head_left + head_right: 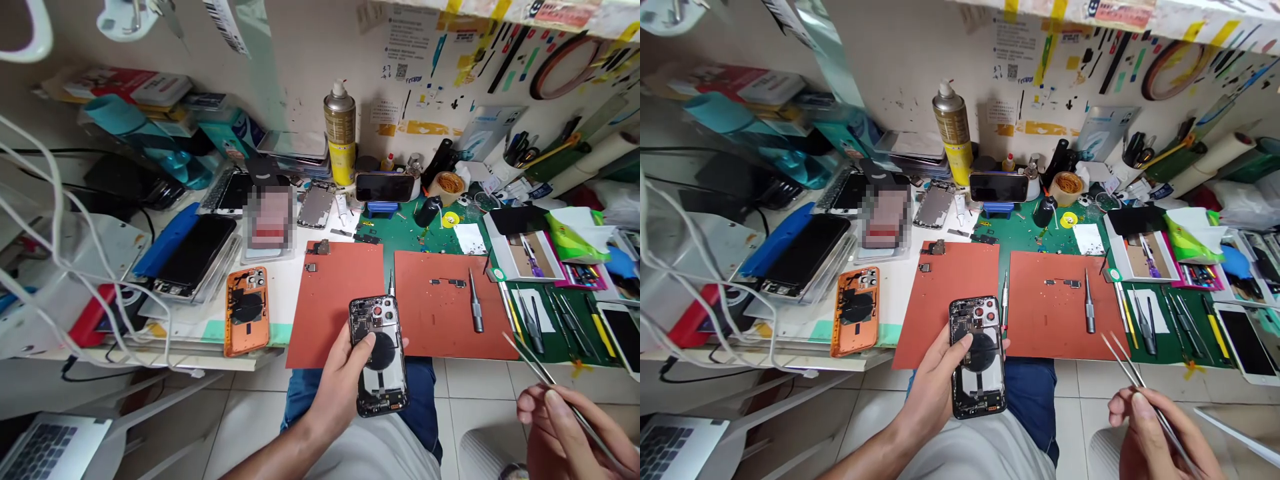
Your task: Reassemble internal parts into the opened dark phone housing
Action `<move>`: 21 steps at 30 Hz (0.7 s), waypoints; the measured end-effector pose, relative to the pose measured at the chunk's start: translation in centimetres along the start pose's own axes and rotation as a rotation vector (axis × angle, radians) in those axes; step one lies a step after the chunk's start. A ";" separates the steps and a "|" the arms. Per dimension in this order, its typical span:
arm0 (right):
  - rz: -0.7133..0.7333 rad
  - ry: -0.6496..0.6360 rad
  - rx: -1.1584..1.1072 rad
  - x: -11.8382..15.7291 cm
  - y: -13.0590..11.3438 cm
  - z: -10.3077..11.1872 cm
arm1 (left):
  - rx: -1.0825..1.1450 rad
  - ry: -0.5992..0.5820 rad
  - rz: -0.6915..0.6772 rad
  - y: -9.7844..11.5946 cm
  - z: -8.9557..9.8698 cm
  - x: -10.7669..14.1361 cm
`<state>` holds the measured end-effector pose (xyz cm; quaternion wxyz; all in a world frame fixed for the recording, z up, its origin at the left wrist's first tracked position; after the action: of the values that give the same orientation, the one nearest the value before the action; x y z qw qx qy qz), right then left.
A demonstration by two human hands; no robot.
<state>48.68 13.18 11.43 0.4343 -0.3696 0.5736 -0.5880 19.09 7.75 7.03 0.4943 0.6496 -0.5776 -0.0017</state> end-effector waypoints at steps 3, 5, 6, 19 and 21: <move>-0.052 -0.028 0.017 0.4 0.6 0.5 | -0.060 -0.038 -0.002 0.3 -0.7 0.3; -0.103 -0.089 0.017 0.5 1.3 0.7 | -0.071 -0.045 0.002 0.2 -0.9 0.3; -0.134 -0.124 0.012 0.4 1.6 0.7 | -0.072 -0.047 0.002 0.2 -0.9 0.3; -0.115 -0.078 0.453 -4.3 3.6 1.2 | -0.176 0.099 0.117 0.0 0.1 -0.2; -0.053 -0.013 0.577 -6.2 3.9 2.1 | -0.259 0.105 0.153 0.2 0.1 -0.3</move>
<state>53.15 18.34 8.10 0.5097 -0.2496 0.3699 -0.7356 18.73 7.94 6.90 0.6021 0.5340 -0.5935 -0.0044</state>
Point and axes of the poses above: each hand's wrist, its own x-axis away from the middle knuckle, its own z-axis out of the back of the hand, y = z × x, the point moved 6 cm from there along -x, towards the middle knuckle, and after that the axes turned 6 degrees about -z, right-handed, at the moved point
